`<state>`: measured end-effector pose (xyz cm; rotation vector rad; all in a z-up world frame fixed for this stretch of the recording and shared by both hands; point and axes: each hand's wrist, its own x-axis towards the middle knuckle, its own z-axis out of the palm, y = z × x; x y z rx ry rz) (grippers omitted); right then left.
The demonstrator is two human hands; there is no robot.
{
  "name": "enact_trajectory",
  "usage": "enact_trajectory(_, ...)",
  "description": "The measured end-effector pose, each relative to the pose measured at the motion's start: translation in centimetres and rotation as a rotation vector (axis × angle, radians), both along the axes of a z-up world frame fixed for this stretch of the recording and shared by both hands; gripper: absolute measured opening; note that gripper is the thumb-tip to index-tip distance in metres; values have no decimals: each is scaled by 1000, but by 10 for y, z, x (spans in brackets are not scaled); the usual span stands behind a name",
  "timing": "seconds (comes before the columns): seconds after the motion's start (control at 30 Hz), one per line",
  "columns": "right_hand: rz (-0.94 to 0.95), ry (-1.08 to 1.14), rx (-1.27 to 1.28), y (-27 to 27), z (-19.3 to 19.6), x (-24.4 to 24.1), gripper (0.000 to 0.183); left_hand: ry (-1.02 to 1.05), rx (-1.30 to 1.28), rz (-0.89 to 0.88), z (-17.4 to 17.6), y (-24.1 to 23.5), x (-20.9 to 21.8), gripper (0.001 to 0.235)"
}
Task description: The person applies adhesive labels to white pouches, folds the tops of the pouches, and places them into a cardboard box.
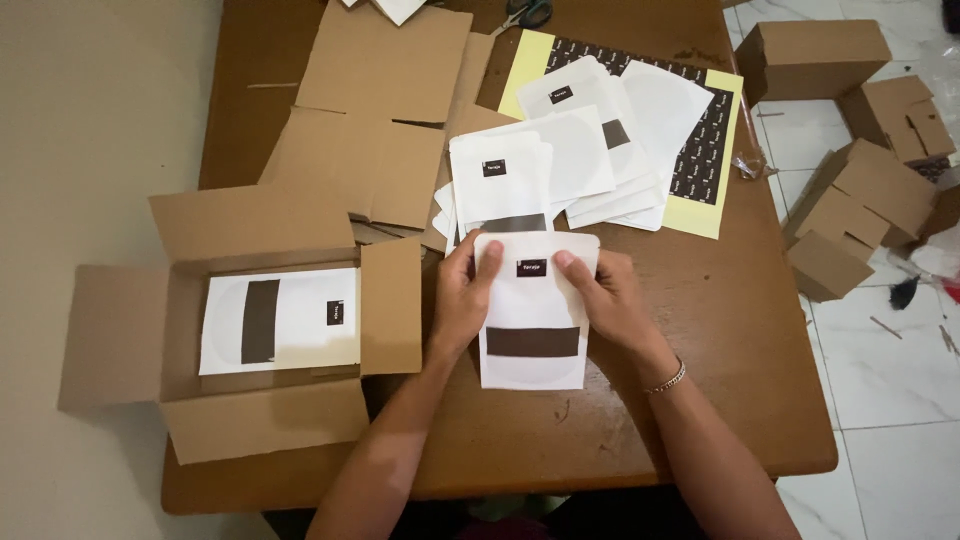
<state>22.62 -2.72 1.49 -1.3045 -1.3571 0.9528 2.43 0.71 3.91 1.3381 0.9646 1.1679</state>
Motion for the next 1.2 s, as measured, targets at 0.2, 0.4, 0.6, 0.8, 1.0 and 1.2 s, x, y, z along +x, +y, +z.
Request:
enact_trajectory(0.2, -34, 2, 3, 0, 7, -2, 43, 39, 29, 88, -18, 3, -1, 39)
enact_trajectory(0.4, -35, -23, 23, 0, -13, 6, 45, 65, 30, 143, 0, 0, 1, 39)
enact_trajectory(0.6, -30, -122, 27, 2, -19, 10, 48, 129, 53, 159, 0, -1, -1, 35)
enact_trajectory(0.8, 13, -89, -10, 1, -19, 8, 46, 332, 403, 135, 7, 0, 4, 34)
enact_trajectory(1.0, 65, -144, -17, 2, -29, 8, 51, 568, 694, 149, -15, 2, 12, 33)
enact_trajectory(1.2, 105, -166, 25, 2, -38, 9, 51, 579, 749, 185, -21, 1, 11, 30)
